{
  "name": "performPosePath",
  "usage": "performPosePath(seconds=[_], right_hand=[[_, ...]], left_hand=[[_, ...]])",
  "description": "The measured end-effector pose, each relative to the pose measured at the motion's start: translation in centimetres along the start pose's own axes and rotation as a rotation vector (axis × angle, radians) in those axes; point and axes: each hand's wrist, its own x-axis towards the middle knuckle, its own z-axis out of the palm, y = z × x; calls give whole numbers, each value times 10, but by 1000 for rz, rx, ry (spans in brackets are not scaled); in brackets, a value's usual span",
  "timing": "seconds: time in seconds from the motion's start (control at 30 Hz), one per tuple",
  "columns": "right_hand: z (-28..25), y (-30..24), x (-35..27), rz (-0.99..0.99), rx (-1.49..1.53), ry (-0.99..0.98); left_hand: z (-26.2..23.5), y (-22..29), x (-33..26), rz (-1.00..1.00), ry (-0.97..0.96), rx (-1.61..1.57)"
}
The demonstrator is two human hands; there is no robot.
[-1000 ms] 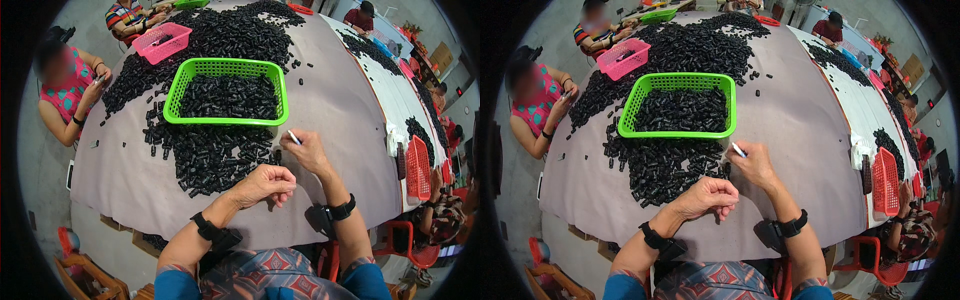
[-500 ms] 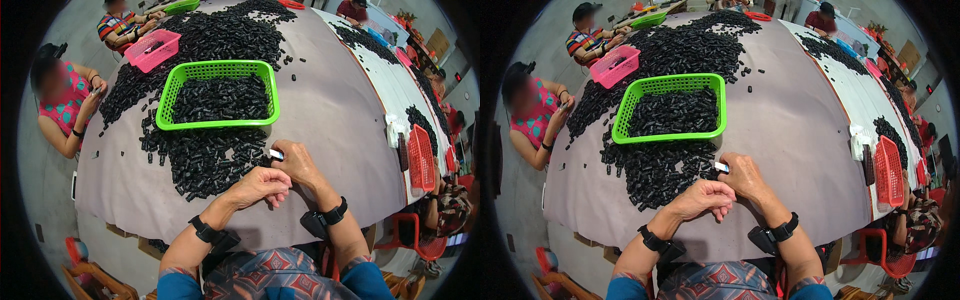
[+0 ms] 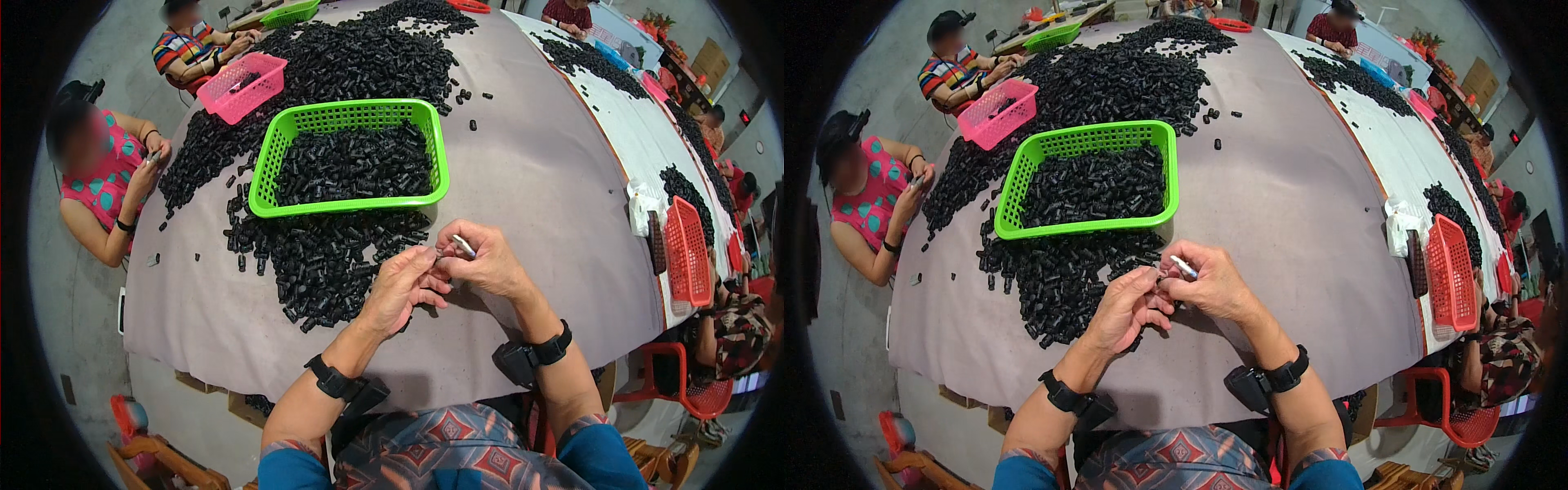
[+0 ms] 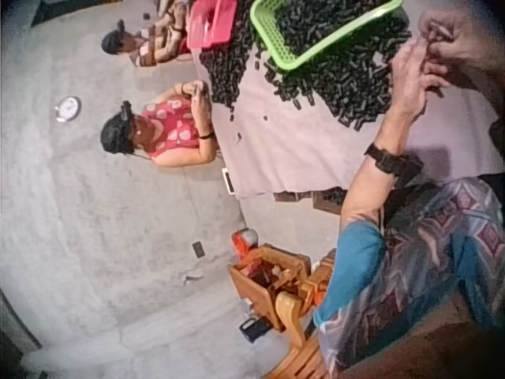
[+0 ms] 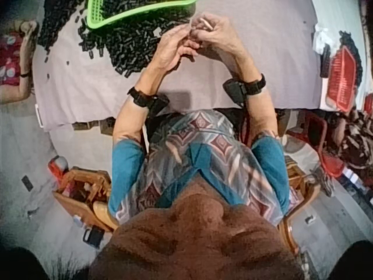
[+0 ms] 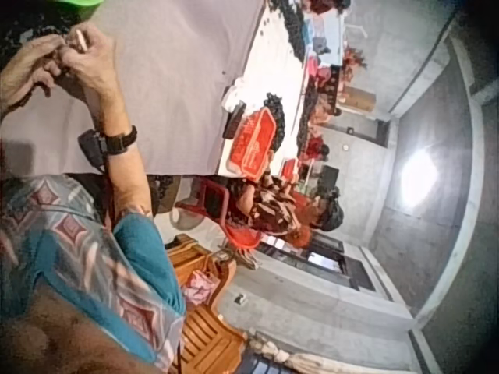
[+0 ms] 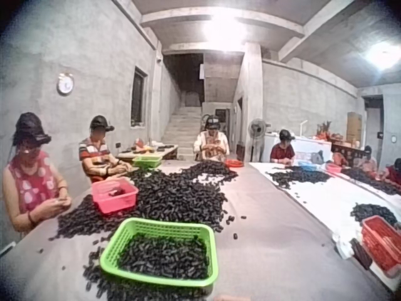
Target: Sorting and inspecting small black manufacturing components at a shared workspace table.
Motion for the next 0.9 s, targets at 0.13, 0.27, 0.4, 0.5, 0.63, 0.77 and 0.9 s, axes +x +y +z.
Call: performPosePath(seconds=[0.13, 0.27, 0.4, 0.5, 0.63, 0.77, 0.9], right_hand=[[-1, -7, -3, -57, -191, -24], [-3, -2, -2, -104, -127, 41], [1, 5, 2, -98, -35, 154], [3, 10, 2, -110, -40, 117], [7, 8, 1, -95, -140, 76], [8, 8, 1, -43, 42, 47], [9, 7, 1, -30, 98, 65]], left_hand=[[-6, -4, 1, -9, -14, 72], [-5, -6, 0, -27, -51, 54], [3, -6, -1, -14, 13, 26], [-1, -7, 0, 49, 45, -15], [-2, -7, -1, 73, 23, -21], [-2, -7, -1, 90, 28, -14], [-3, -8, 0, 67, 17, -5]])
